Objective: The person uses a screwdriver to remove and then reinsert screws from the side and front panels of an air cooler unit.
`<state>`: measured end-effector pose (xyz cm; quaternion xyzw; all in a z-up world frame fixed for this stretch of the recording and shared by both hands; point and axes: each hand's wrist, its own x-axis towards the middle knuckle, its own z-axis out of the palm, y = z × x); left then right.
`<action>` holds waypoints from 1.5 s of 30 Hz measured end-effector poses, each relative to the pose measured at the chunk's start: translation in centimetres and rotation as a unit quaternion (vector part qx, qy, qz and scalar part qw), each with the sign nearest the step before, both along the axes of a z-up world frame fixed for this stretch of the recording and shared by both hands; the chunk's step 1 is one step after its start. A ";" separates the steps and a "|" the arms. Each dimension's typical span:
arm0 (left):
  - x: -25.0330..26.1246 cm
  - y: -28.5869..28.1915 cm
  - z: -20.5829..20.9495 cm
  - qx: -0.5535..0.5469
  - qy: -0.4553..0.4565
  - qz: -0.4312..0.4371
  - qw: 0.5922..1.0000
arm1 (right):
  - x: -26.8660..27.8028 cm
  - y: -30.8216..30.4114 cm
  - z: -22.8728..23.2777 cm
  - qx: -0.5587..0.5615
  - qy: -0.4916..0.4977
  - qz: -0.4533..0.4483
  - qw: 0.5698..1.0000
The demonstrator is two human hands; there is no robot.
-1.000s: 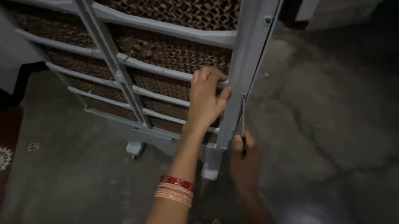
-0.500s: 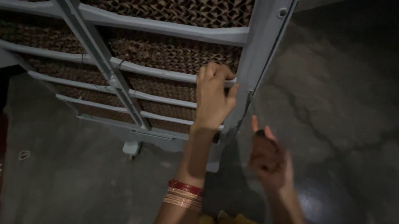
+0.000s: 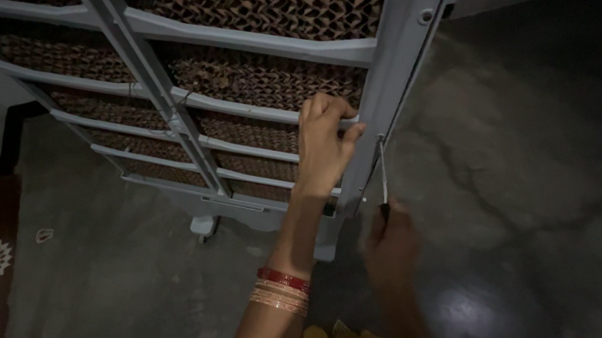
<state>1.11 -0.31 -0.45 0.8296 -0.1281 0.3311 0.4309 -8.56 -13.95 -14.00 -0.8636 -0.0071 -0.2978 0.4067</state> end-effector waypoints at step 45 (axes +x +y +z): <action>-11.7 -1.5 -2.8 -0.804 -0.074 -0.327 0.492 | -1.2 2.8 13.8 0.711 0.099 0.472 0.512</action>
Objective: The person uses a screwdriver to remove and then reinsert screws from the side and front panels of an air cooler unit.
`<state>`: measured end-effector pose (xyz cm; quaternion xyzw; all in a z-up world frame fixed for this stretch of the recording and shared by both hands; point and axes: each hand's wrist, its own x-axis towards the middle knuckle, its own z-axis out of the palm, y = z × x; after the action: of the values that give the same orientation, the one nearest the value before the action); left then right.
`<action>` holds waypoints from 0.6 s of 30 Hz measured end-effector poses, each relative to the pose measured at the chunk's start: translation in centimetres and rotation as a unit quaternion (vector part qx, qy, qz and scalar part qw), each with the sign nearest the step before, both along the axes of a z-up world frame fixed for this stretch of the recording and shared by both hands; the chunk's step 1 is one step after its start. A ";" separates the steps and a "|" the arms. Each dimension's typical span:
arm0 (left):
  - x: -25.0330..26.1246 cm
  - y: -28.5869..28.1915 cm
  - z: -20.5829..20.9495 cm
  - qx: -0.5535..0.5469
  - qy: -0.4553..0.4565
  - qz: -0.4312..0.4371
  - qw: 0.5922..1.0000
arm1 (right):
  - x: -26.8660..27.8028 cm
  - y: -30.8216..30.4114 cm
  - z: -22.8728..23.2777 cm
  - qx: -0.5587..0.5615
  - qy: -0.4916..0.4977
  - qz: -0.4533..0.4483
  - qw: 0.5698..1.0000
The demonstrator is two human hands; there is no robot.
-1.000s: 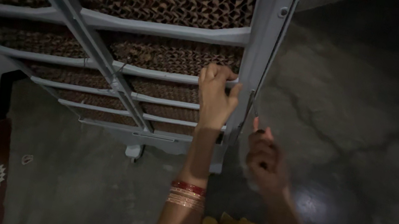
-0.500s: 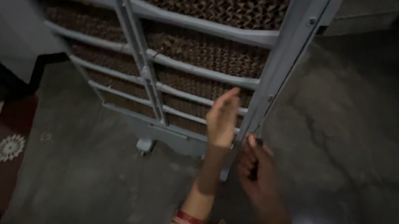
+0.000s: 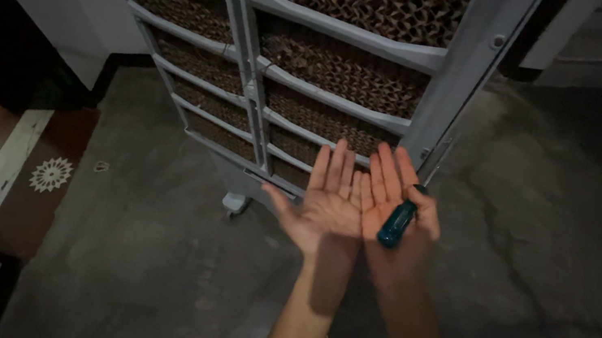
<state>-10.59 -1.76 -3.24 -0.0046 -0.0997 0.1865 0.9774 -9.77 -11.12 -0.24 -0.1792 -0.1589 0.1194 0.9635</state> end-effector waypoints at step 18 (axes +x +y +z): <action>-1.3 -2.0 2.7 0.028 0.032 0.030 0.999 | -0.7 -1.2 0.6 0.003 0.015 -0.036 0.999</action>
<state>-11.88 -3.78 -0.53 0.0314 -0.0740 0.2134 0.9737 -10.43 -12.35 0.41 -0.1804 -0.1387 0.0872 0.9698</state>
